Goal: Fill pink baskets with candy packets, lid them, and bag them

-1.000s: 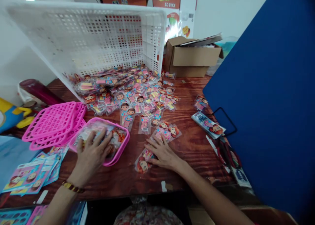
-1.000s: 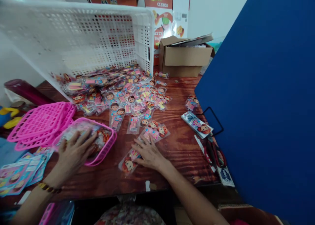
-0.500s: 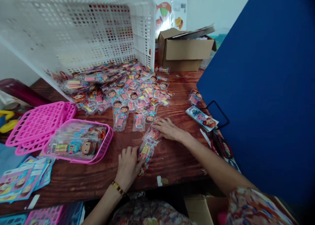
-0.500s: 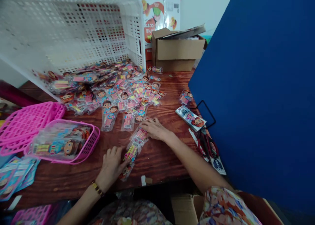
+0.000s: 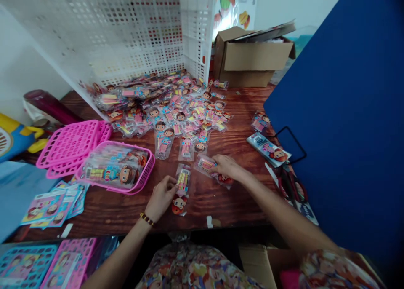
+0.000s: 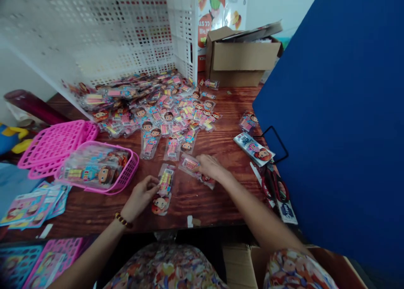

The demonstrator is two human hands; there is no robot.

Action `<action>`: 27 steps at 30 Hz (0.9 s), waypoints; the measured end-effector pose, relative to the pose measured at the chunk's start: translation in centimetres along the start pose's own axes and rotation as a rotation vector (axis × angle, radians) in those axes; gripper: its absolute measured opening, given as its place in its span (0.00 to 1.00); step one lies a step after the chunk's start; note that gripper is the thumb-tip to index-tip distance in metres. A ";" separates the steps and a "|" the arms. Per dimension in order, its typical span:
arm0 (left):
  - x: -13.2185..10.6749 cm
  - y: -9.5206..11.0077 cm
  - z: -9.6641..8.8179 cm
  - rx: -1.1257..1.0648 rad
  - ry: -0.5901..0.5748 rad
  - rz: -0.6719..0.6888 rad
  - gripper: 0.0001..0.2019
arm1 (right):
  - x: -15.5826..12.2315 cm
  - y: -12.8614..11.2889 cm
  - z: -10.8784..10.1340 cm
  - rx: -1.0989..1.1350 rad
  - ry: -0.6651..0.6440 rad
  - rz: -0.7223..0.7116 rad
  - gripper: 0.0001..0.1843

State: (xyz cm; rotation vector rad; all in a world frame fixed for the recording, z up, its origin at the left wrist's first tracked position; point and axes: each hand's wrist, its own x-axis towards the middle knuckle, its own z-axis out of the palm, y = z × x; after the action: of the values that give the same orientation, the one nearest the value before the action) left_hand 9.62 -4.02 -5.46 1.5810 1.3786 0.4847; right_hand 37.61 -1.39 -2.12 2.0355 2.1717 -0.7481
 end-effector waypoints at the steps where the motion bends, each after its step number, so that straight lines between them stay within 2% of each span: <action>1: 0.0 -0.1 0.2 -0.049 0.009 -0.016 0.11 | -0.3 -0.6 0.3 0.006 0.017 0.015 0.15; 6: -0.1 0.3 1.7 -0.261 0.017 -0.122 0.15 | -2.3 -6.1 1.6 0.083 0.082 0.158 0.16; 9: -0.1 0.9 2.5 -0.351 -0.002 -0.142 0.17 | -3.6 -8.9 2.2 0.138 0.050 0.103 0.17; 13: -0.2 1.9 3.1 -0.361 -0.017 -0.025 0.16 | -5.1 -9.0 2.5 0.176 0.014 -0.131 0.21; 16: -0.6 2.8 3.1 -0.307 -0.054 0.107 0.13 | -5.3 -7.9 2.4 0.107 0.006 -0.139 0.20; 17: -0.8 3.0 3.0 -0.246 -0.042 0.168 0.12 | -5.1 -7.5 2.3 0.083 0.018 -0.125 0.19; 19: -1.2 3.5 2.5 0.010 0.067 0.322 0.11 | -4.8 -7.0 2.1 0.044 0.039 -0.148 0.19; 21: -1.3 3.9 1.6 0.383 0.202 0.483 0.17 | -4.5 -6.7 1.8 0.017 0.038 -0.227 0.20; 22: -1.2 4.0 1.2 0.555 0.232 0.552 0.21 | -4.3 -6.6 1.6 0.016 0.029 -0.265 0.20; 24: -0.8 4.3 0.4 0.786 0.158 0.637 0.27 | -3.9 -6.3 1.0 0.044 -0.015 -0.327 0.17; 27: 0.0 4.8 -0.3 0.953 -0.025 0.641 0.22 | -1.9 -5.5 -0.8 0.105 -0.081 -0.385 0.13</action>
State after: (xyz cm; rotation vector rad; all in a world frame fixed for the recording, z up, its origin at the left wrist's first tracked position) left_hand 12.02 -3.50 -1.33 2.8255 1.0971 0.1481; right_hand 32.83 -2.86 0.90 1.6072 2.5576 -0.9814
